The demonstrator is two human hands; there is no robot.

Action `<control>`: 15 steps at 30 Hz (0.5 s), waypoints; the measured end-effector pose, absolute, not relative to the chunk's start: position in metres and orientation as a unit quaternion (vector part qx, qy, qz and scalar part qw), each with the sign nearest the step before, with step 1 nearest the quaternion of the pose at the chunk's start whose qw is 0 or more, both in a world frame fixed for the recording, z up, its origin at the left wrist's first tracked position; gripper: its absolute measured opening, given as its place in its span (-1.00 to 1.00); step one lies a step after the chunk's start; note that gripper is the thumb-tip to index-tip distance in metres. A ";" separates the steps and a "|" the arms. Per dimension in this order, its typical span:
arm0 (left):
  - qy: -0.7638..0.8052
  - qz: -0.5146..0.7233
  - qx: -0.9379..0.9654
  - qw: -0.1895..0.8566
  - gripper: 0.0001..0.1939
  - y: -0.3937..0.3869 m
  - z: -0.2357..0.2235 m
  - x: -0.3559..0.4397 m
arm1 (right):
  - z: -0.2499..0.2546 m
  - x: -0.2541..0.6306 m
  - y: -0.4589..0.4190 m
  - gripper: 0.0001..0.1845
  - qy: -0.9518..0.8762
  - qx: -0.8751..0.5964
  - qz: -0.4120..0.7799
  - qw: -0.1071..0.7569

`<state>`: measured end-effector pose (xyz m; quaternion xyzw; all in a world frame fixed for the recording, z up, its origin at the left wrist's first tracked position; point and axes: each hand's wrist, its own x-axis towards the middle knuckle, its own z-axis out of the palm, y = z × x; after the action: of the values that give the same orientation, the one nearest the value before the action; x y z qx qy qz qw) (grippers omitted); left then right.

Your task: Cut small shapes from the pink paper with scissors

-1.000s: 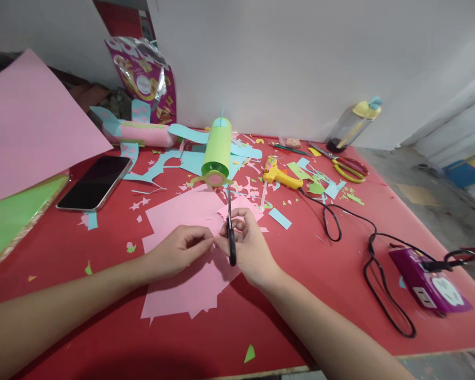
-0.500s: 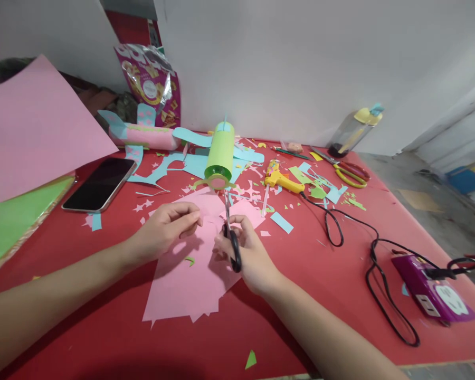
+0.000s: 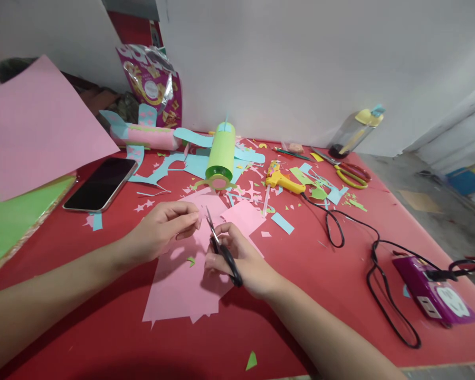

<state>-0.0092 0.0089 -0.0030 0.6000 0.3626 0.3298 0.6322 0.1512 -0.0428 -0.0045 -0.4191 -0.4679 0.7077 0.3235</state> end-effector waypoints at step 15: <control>0.372 0.295 0.636 0.608 -0.78 0.003 0.007 -0.006 | -0.006 0.153 -0.042 -0.62 -0.456 -0.413 0.716 0.328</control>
<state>-0.0061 0.0031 0.0071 0.6361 0.3723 0.2947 0.6082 0.1534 -0.0420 -0.0059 -0.4135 -0.4564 0.7162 0.3283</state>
